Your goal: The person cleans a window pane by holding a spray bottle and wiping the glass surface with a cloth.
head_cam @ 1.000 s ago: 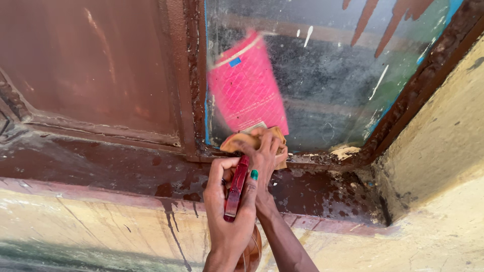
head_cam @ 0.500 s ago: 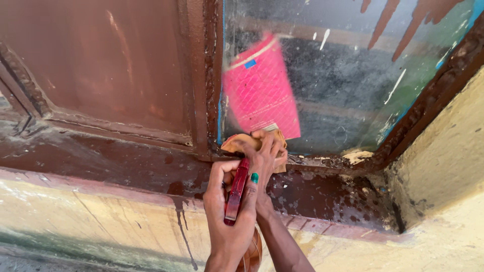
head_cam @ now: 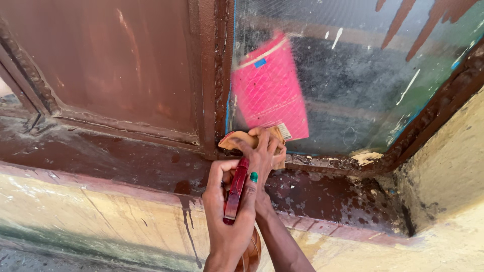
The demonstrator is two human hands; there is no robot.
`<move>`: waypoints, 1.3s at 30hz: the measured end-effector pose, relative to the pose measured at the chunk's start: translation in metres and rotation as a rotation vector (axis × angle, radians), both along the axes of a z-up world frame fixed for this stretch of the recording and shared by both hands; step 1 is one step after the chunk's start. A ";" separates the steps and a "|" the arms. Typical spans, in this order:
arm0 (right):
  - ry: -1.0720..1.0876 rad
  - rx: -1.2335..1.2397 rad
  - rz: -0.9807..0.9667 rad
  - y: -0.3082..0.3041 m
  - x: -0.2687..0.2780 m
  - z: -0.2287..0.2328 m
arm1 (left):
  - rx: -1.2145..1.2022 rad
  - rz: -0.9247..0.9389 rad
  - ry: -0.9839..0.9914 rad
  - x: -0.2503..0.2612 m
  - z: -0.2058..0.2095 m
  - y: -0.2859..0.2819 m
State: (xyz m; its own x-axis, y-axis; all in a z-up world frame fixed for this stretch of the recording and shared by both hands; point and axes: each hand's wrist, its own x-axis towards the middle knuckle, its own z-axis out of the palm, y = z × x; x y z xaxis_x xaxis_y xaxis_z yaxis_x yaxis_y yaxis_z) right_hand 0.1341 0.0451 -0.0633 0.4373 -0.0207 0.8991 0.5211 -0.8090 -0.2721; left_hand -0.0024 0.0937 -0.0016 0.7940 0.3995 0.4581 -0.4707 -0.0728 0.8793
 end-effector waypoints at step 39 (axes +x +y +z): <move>-0.081 -0.058 -0.091 -0.055 0.011 0.030 | -0.038 -0.123 0.098 0.005 0.000 -0.022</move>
State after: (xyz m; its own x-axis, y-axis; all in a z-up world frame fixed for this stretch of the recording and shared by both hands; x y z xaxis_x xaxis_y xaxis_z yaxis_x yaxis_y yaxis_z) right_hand 0.1446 -0.0102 -0.0334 0.3616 -0.0038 0.9323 0.4632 -0.8671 -0.1832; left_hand 0.0022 0.0716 -0.0018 0.8780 0.3122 0.3629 -0.3862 0.0140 0.9223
